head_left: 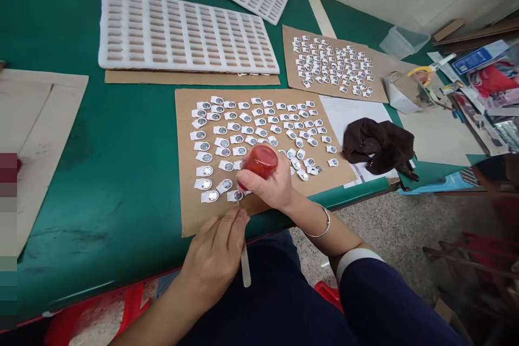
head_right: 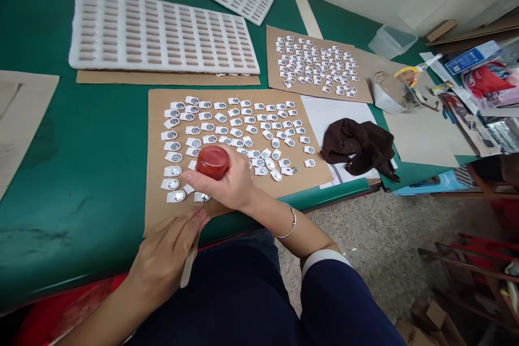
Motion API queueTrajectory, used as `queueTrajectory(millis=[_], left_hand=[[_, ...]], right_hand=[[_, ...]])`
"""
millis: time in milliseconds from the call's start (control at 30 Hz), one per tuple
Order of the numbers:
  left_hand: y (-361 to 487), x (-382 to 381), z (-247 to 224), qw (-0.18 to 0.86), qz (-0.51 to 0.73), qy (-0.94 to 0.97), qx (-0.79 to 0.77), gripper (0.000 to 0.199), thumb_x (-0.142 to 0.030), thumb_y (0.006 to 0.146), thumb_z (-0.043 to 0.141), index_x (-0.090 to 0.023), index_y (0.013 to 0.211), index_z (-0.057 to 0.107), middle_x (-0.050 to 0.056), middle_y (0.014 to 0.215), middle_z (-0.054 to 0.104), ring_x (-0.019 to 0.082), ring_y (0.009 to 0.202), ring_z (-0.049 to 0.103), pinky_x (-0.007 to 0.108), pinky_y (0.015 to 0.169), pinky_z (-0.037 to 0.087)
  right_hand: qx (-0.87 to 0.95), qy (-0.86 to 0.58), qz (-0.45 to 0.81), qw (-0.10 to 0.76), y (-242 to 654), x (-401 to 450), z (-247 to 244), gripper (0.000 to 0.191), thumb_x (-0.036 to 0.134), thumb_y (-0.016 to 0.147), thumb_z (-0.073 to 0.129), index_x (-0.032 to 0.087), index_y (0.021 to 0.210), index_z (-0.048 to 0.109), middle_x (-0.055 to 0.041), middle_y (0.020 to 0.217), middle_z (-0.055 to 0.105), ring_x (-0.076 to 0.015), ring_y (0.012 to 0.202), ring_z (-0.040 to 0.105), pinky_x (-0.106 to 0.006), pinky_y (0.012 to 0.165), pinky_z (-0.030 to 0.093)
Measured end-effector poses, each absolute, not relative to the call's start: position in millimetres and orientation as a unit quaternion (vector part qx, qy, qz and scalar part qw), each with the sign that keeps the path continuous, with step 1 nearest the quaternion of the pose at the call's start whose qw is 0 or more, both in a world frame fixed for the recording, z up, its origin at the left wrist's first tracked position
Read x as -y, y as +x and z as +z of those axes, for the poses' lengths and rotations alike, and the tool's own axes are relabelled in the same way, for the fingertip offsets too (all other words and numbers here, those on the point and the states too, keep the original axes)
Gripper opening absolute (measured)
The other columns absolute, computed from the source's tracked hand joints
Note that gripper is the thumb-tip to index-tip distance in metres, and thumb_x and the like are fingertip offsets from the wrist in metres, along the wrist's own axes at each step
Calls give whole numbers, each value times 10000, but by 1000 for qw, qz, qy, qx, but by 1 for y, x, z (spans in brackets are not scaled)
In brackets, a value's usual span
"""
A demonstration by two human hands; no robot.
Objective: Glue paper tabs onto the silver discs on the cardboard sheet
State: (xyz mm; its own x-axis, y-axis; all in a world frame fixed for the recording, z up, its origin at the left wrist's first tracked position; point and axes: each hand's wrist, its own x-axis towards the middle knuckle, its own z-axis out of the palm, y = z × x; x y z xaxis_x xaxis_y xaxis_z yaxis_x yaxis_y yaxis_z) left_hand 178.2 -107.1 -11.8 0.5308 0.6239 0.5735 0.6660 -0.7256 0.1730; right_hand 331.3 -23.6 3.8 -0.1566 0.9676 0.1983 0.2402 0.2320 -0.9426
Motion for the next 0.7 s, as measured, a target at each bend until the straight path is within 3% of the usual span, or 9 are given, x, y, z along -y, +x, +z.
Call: queueTrajectory(millis=[233,433,700], left_hand=[[181,109,-11,95,-280,-882,367,167,28,824,572,13,984,617,214,914,712,258,768,701,364,656,568],[184,110,-10,120,-268,-888,354,157,22,816,575,20,963,630,221,890,709,251,719,696,351,624,559],[182,112,-13,126,-252,-889,361,188,31,804,587,13,987,623,222,925,707,248,732,692,362,656,558]], right_hand=[[684,-421,354,479,324,20,6,318,484,765,689,210,713,536,17,657,553,-121,581,506,-291,574,451],[697,-412,345,475,323,20,-1,270,427,744,735,217,743,565,12,692,584,-130,625,529,-285,618,466],[699,-433,356,444,323,20,1,342,538,740,698,223,743,564,1,693,596,-140,615,531,-292,623,476]])
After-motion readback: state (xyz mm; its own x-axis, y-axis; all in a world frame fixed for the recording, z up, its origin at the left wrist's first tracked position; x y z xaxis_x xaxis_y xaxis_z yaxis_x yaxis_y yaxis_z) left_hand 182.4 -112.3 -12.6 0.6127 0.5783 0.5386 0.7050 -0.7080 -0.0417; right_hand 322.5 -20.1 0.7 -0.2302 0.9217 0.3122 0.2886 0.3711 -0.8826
